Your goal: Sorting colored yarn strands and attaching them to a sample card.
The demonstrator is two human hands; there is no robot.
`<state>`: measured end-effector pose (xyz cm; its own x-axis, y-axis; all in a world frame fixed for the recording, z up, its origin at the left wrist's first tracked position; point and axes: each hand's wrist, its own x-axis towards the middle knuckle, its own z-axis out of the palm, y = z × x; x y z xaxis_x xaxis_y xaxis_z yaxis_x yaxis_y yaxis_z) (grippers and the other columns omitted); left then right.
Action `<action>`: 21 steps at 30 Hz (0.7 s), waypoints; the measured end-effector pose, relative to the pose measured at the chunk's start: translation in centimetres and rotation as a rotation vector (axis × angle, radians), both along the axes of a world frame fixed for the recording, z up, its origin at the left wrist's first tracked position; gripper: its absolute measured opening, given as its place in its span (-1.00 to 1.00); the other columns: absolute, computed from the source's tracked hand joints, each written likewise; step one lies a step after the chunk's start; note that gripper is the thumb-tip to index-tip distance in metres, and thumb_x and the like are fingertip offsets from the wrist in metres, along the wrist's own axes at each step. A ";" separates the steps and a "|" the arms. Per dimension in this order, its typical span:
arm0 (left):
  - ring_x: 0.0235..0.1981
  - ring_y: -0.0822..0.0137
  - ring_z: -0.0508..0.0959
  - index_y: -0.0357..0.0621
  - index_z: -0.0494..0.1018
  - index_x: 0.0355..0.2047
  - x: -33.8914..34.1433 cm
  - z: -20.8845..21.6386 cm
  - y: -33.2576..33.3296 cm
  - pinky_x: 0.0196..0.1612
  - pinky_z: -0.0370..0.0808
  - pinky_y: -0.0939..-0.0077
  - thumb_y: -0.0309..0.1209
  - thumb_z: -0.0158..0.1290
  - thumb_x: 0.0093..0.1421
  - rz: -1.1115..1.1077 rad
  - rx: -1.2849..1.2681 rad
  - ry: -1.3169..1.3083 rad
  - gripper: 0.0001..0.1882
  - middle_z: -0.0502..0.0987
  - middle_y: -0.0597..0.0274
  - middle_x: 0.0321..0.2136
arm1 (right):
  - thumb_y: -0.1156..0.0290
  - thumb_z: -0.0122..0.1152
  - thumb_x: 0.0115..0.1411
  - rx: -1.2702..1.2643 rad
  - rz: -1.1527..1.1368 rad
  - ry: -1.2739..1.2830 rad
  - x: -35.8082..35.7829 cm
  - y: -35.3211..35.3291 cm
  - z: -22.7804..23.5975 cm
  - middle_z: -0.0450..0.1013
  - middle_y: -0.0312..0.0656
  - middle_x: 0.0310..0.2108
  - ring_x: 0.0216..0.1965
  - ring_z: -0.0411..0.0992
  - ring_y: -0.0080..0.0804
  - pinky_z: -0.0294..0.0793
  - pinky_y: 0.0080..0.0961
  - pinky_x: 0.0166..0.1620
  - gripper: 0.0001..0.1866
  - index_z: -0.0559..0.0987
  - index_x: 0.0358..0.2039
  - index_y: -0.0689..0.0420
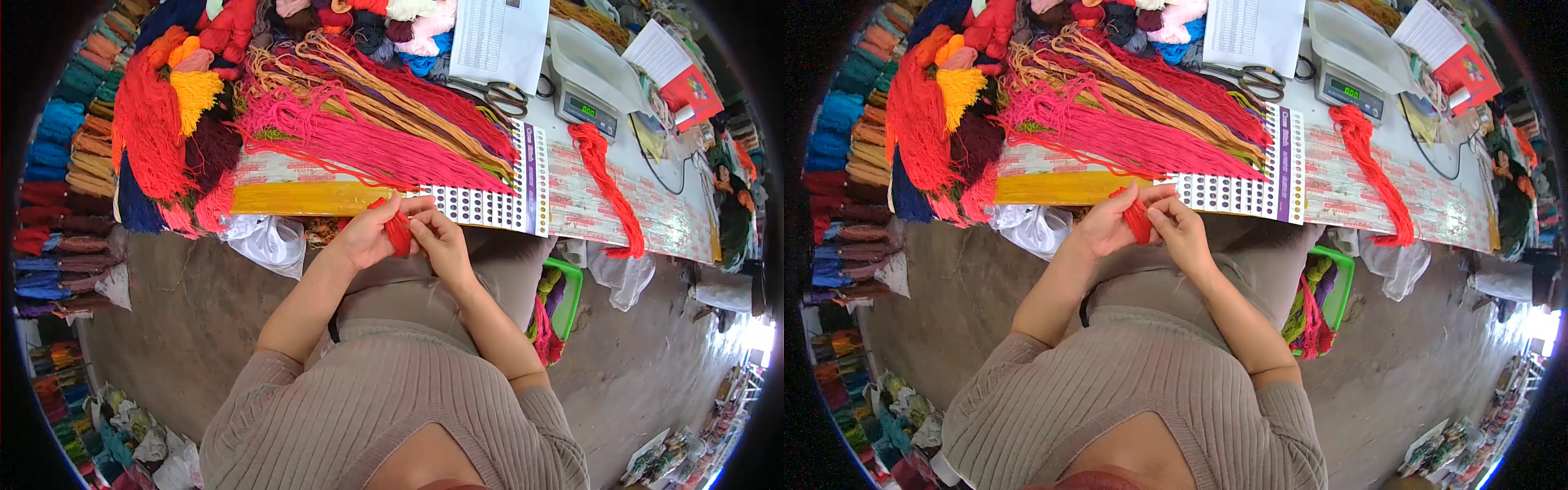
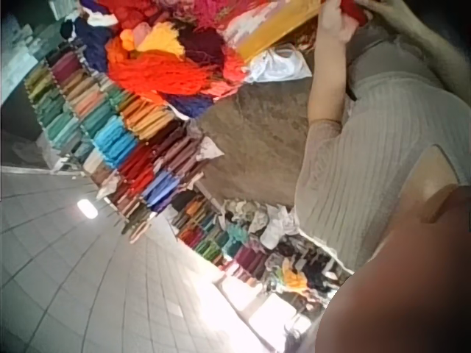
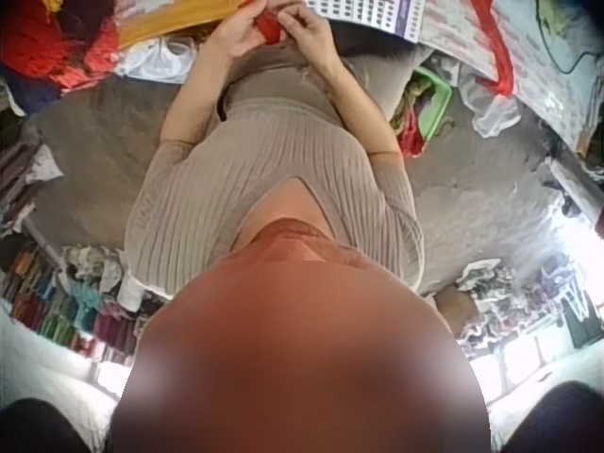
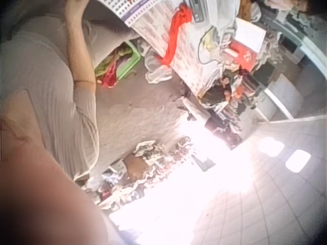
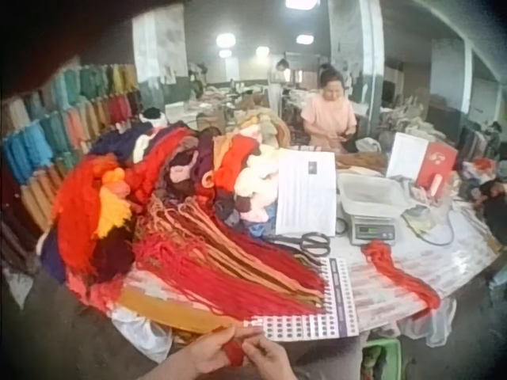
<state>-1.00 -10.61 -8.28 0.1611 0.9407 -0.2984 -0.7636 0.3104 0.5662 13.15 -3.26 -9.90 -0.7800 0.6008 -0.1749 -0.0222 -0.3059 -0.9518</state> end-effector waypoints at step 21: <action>-0.25 0.26 0.49 -0.18 0.16 0.16 1.0 1.9 0.1 -0.26 0.48 0.32 0.06 -0.41 0.30 0.051 0.004 0.054 -0.37 0.43 0.10 -0.12 | 0.35 -0.01 0.27 -0.133 0.042 0.045 1.2 -0.4 0.9 0.33 -0.35 -0.55 -0.58 0.27 -0.65 0.24 -0.73 -0.47 -0.81 0.42 -0.44 0.18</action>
